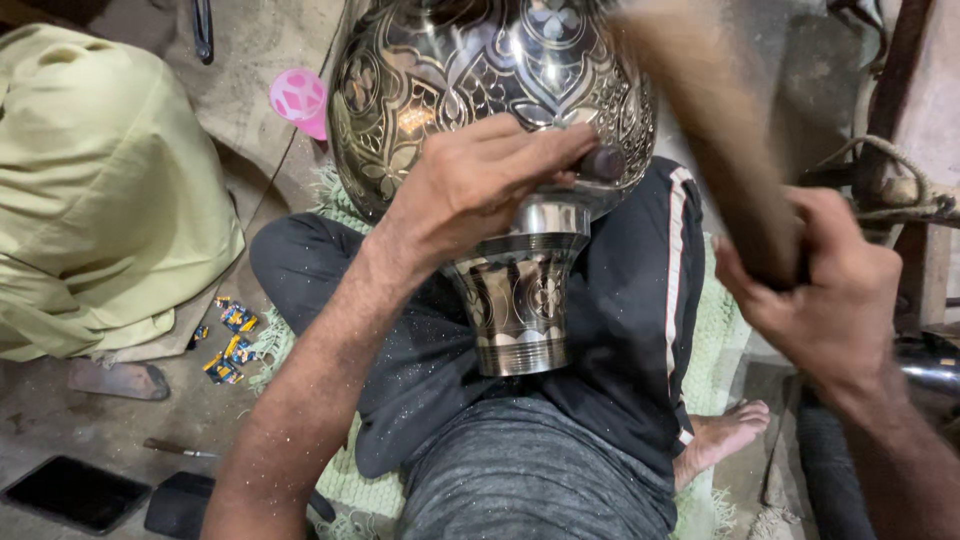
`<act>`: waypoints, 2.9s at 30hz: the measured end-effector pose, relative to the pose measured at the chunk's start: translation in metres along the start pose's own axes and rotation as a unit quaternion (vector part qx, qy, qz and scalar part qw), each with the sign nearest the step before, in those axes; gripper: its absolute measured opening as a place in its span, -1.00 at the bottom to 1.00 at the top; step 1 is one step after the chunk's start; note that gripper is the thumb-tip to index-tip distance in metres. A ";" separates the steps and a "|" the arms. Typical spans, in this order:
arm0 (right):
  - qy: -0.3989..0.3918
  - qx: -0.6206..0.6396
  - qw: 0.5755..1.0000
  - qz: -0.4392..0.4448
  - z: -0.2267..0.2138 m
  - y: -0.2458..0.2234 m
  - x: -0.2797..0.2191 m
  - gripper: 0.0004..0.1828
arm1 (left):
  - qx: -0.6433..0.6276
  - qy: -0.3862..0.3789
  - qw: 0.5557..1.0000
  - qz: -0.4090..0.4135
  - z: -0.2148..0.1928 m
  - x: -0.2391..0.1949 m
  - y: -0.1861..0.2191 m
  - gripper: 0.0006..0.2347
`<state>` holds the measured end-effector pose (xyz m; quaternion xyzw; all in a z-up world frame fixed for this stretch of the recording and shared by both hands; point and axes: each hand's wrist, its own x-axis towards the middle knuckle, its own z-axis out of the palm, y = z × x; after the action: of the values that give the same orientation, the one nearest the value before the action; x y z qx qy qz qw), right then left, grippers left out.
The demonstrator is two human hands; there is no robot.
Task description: The person uses a hammer and chisel to engrave intricate floral patterns onto a large metal vessel. They hold the chisel against the surface and strike it repeatedly with a wooden mallet, rotating the vessel to access different areas.
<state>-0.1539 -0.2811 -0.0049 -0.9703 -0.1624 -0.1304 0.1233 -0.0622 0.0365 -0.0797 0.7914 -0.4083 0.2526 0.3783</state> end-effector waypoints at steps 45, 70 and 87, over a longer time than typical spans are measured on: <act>0.013 0.013 1.000 0.000 0.002 0.005 -0.004 -0.64 | -0.029 -0.074 0.997 0.002 -0.004 0.007 -0.011 -0.72; 0.047 0.049 0.994 0.082 0.039 -0.012 -0.020 -0.76 | -0.028 -0.103 0.992 0.073 -0.003 0.007 -0.026 -0.64; 0.089 0.297 0.950 0.031 0.039 -0.018 -0.015 -0.81 | -0.026 -0.115 0.990 0.076 -0.004 0.010 -0.030 -0.61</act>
<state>-0.1657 -0.2582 -0.0425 -0.8789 -0.1516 -0.1577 0.4238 -0.0316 0.0465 -0.0822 0.7715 -0.5148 0.1774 0.3291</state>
